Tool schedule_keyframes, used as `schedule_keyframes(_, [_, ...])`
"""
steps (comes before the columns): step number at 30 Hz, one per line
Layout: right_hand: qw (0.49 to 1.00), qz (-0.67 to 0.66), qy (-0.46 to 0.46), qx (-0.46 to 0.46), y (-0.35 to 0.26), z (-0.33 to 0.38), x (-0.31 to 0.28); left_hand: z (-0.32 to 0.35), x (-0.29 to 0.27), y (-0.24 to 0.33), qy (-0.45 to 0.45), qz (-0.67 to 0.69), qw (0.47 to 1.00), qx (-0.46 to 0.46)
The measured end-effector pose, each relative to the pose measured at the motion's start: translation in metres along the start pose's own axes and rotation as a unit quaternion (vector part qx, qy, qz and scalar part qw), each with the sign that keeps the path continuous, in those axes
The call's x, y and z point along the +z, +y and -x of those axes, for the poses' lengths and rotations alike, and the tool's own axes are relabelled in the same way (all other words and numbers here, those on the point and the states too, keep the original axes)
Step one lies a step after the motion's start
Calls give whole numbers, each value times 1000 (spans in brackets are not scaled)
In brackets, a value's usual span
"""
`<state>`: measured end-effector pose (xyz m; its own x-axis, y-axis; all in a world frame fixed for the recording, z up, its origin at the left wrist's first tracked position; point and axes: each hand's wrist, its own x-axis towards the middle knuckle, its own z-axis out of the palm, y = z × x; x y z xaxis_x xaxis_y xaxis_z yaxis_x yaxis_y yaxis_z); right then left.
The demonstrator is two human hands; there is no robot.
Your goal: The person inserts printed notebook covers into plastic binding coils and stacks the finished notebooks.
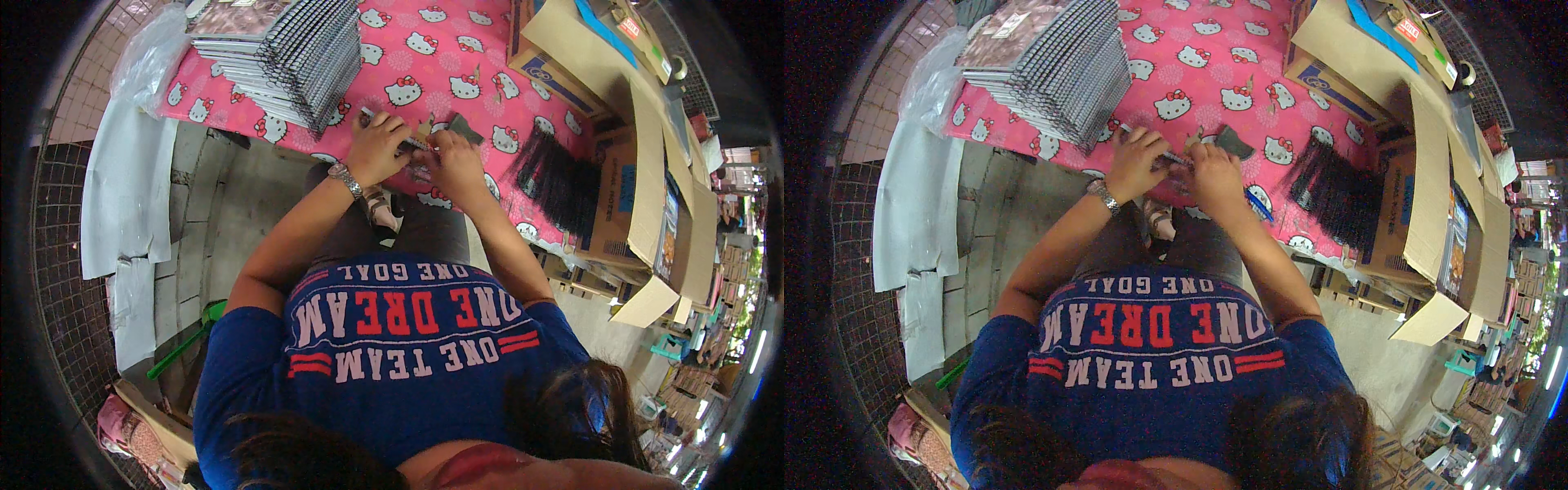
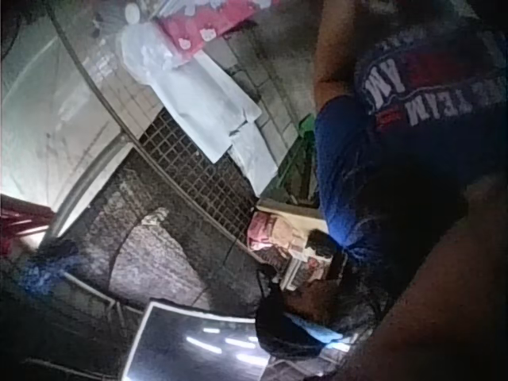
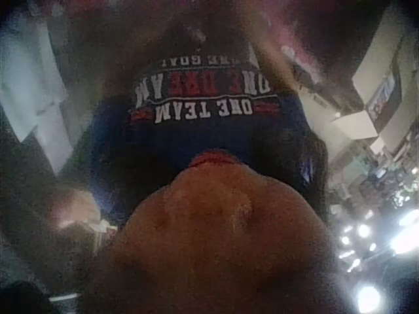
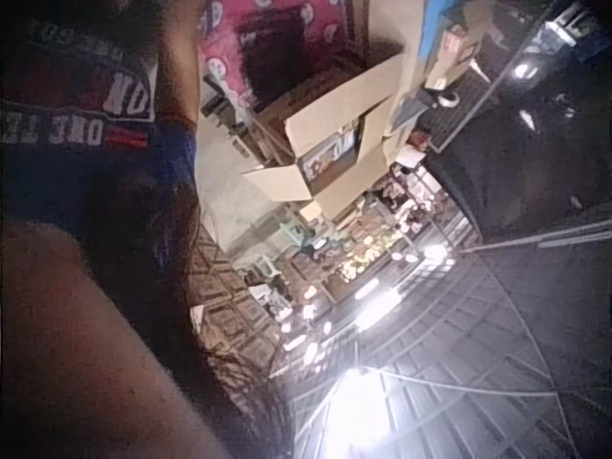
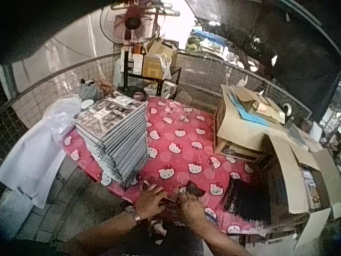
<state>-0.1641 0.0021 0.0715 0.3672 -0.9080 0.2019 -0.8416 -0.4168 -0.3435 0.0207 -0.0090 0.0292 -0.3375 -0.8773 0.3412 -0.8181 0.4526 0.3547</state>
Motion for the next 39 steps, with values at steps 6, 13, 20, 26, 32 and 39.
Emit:
schedule_keyframes(6, [998, 36, 8, -57, 2, -7, -3, -1, -4, 0, -11, -3, 1000, 7])
schedule_keyframes(13, [999, 4, -14, -29, 2, -6, 5, -2, -5, -1, -24, 0, 1000, 17])
schedule_keyframes(20, [975, -38, -177, 126, 84, -44, 15, -1, -7, -6, -5, 48, 998, 49])
schedule_keyframes(26, [968, 176, -124, 129, 109, -39, 59, -3, -12, -9, 4, 78, 996, 38])
schedule_keyframes(32, [698, -675, -241, -14, 65, -22, -26, 0, -7, -15, 1, 127, 987, 94])
schedule_keyframes(39, [744, -616, -258, 14, 54, 0, -29, -12, -4, -9, -48, 156, 977, 139])
